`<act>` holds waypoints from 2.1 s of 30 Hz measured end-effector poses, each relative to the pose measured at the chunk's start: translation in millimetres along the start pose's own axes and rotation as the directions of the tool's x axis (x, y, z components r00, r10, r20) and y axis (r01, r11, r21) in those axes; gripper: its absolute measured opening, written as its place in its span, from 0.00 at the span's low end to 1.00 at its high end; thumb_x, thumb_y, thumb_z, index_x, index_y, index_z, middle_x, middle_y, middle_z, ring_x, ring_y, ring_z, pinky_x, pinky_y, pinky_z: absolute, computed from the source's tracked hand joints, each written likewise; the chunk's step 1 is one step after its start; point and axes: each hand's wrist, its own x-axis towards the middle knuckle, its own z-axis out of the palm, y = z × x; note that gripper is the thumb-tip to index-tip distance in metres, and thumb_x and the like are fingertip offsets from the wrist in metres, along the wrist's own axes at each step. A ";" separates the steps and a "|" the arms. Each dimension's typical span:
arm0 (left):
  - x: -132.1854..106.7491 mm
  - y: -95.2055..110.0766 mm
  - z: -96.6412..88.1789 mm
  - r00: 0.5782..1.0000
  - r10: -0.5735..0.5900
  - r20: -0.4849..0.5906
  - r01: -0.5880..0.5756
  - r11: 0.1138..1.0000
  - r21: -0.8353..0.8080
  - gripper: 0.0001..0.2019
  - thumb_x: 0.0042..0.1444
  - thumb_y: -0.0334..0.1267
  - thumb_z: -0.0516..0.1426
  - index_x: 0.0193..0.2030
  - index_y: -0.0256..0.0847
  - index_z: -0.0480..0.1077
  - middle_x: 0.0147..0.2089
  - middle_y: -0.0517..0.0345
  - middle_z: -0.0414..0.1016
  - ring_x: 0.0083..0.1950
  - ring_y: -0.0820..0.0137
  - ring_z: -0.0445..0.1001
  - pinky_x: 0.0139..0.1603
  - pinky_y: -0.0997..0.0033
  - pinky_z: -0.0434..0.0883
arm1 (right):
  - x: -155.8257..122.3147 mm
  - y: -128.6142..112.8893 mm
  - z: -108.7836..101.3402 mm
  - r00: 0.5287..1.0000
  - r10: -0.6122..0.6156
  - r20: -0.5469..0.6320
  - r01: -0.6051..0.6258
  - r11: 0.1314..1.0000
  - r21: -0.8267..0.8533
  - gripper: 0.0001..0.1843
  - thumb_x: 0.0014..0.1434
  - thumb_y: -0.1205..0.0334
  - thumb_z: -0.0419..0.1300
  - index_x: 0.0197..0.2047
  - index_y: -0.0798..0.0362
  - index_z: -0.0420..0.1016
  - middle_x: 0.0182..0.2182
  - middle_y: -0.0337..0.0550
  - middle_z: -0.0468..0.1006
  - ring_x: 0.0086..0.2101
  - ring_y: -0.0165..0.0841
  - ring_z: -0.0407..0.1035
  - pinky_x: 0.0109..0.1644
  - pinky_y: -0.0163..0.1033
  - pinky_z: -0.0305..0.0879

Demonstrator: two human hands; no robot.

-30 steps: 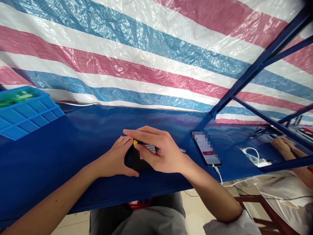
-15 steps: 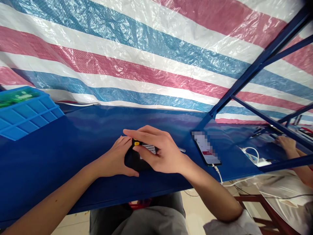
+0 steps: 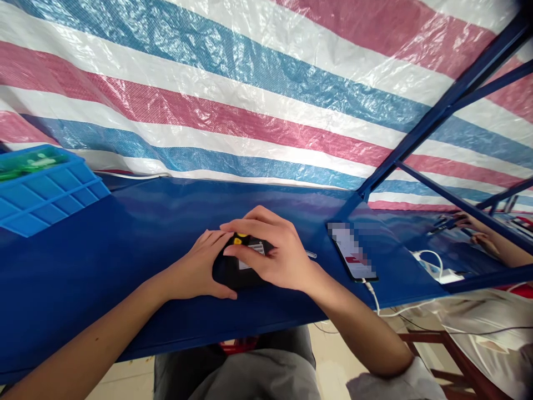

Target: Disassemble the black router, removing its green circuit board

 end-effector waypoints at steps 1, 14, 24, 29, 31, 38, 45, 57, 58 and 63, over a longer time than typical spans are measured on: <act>0.2 0.3 -0.6 1.000 0.007 0.004 -0.007 1.000 -0.002 0.61 0.47 0.67 0.73 0.82 0.49 0.53 0.83 0.41 0.56 0.83 0.34 0.50 0.80 0.29 0.56 | 0.1 0.4 0.8 0.999 -0.010 -0.035 0.009 0.999 -0.043 0.09 0.71 0.63 0.65 0.53 0.50 0.83 0.41 0.45 0.83 0.40 0.35 0.79 0.44 0.38 0.79; 1.4 -3.5 2.5 1.000 0.025 -0.007 -0.025 0.999 0.021 0.59 0.46 0.66 0.74 0.80 0.48 0.57 0.82 0.41 0.58 0.83 0.33 0.50 0.80 0.28 0.57 | -0.1 4.1 1.8 0.998 -0.006 -0.063 0.003 0.999 -0.038 0.12 0.72 0.66 0.65 0.55 0.51 0.86 0.35 0.41 0.78 0.35 0.31 0.75 0.36 0.34 0.74; 0.0 6.5 -5.9 1.000 -0.013 0.001 0.013 1.000 0.017 0.61 0.44 0.69 0.73 0.80 0.47 0.58 0.81 0.39 0.58 0.83 0.30 0.52 0.79 0.27 0.58 | 2.9 2.5 -6.4 0.995 0.004 0.097 -0.021 0.984 0.178 0.22 0.74 0.72 0.54 0.62 0.48 0.81 0.54 0.49 0.84 0.51 0.36 0.81 0.54 0.39 0.80; 1.3 -0.6 -2.0 1.000 0.003 0.011 -0.003 1.000 0.013 0.58 0.46 0.67 0.73 0.80 0.52 0.59 0.80 0.44 0.61 0.81 0.32 0.56 0.78 0.27 0.59 | 4.2 5.0 -1.2 0.997 0.072 0.004 -0.072 0.997 0.038 0.11 0.69 0.62 0.69 0.54 0.49 0.87 0.35 0.38 0.77 0.32 0.29 0.73 0.36 0.34 0.74; 2.5 -5.7 0.5 1.000 0.003 0.014 -0.003 1.000 0.024 0.61 0.44 0.69 0.73 0.81 0.50 0.57 0.81 0.41 0.59 0.82 0.30 0.53 0.78 0.25 0.59 | 5.1 6.4 0.1 0.997 0.062 -0.035 -0.063 0.998 -0.022 0.12 0.69 0.58 0.71 0.54 0.49 0.87 0.34 0.37 0.76 0.32 0.29 0.72 0.35 0.34 0.74; 2.6 -7.2 0.3 0.999 0.045 -0.005 -0.045 0.998 0.032 0.59 0.45 0.70 0.72 0.79 0.50 0.59 0.79 0.43 0.61 0.80 0.31 0.55 0.76 0.27 0.62 | 0.8 10.9 3.4 0.995 0.062 -0.077 -0.063 0.998 -0.014 0.09 0.72 0.61 0.67 0.53 0.50 0.84 0.47 0.45 0.86 0.46 0.34 0.81 0.51 0.39 0.81; 2.2 -12.6 3.1 1.000 0.006 0.018 -0.006 0.999 0.037 0.63 0.44 0.71 0.72 0.82 0.49 0.54 0.83 0.40 0.54 0.83 0.29 0.49 0.77 0.26 0.61 | -1.6 8.9 3.4 0.999 0.037 0.007 -0.037 0.998 -0.045 0.17 0.74 0.61 0.61 0.63 0.50 0.81 0.53 0.49 0.85 0.48 0.35 0.82 0.51 0.41 0.81; 3.2 -6.6 -0.1 0.999 0.049 0.007 -0.049 0.998 0.028 0.62 0.44 0.70 0.73 0.81 0.50 0.57 0.81 0.41 0.59 0.82 0.29 0.53 0.79 0.24 0.57 | 4.8 6.7 0.2 0.998 -0.013 -0.055 0.006 0.991 -0.133 0.08 0.72 0.58 0.66 0.48 0.52 0.85 0.37 0.43 0.81 0.38 0.32 0.77 0.41 0.37 0.76; 3.4 -6.7 -0.1 0.999 0.049 0.008 -0.049 0.998 0.029 0.61 0.44 0.70 0.73 0.81 0.50 0.58 0.81 0.42 0.60 0.82 0.29 0.53 0.79 0.24 0.57 | 4.6 5.7 -0.6 0.999 -0.010 -0.051 0.003 0.990 -0.139 0.09 0.72 0.58 0.66 0.49 0.52 0.85 0.41 0.45 0.82 0.41 0.33 0.78 0.44 0.38 0.78; 3.8 -7.6 1.0 1.000 0.004 0.014 -0.004 0.999 0.034 0.65 0.43 0.71 0.72 0.83 0.47 0.53 0.83 0.37 0.55 0.83 0.27 0.48 0.79 0.22 0.54 | 4.5 0.9 -6.6 0.994 -0.037 0.101 0.030 0.998 0.060 0.22 0.73 0.72 0.52 0.63 0.51 0.79 0.55 0.48 0.83 0.49 0.32 0.80 0.49 0.38 0.79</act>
